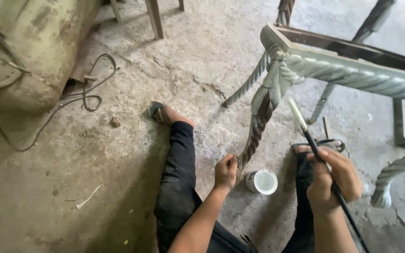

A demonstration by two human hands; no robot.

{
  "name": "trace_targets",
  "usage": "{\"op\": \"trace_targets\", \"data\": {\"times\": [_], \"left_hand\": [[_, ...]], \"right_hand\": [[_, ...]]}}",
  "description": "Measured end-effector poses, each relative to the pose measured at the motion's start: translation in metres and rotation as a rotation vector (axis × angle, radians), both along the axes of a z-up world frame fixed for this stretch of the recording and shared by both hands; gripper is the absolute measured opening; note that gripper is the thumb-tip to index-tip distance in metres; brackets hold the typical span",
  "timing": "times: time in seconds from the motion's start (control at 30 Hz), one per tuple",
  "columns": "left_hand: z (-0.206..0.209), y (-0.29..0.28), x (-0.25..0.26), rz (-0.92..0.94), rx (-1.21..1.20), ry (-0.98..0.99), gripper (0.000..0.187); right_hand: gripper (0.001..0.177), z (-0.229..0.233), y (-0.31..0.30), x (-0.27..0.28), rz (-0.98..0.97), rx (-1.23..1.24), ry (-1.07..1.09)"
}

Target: The person paints a carved wooden leg and frame of a furniture piece using a small brush, frequently dipping it into a paint container.

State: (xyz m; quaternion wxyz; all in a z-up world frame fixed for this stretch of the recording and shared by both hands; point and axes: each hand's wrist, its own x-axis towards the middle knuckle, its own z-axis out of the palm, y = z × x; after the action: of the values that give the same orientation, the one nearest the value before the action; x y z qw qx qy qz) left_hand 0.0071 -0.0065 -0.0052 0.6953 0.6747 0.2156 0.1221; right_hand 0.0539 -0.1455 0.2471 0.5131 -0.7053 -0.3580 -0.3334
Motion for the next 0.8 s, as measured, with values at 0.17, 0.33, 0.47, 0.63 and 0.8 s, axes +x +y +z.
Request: {"op": "trace_targets", "data": {"times": [0.17, 0.33, 0.47, 0.63, 0.8], "left_hand": [[-0.023, -0.001, 0.003, 0.006, 0.002, 0.004, 0.046], [-0.033, -0.001, 0.0, 0.041, 0.011, 0.057, 0.044], [-0.029, 0.004, -0.004, 0.019, 0.041, 0.045, 0.044], [-0.029, 0.006, -0.003, 0.061, 0.022, 0.041, 0.042], [-0.012, 0.003, -0.008, 0.063, -0.015, 0.04, 0.043]], "right_hand": [[0.016, -0.02, -0.001, 0.027, -0.088, 0.03, 0.005], [0.021, -0.054, -0.006, 0.029, -0.03, 0.18, 0.059], [0.023, -0.069, -0.009, 0.026, -0.025, 0.211, 0.158], [0.024, -0.068, -0.018, 0.026, -0.02, 0.207, 0.301], [0.021, -0.036, -0.009, 0.026, 0.007, 0.255, 0.31]]}}
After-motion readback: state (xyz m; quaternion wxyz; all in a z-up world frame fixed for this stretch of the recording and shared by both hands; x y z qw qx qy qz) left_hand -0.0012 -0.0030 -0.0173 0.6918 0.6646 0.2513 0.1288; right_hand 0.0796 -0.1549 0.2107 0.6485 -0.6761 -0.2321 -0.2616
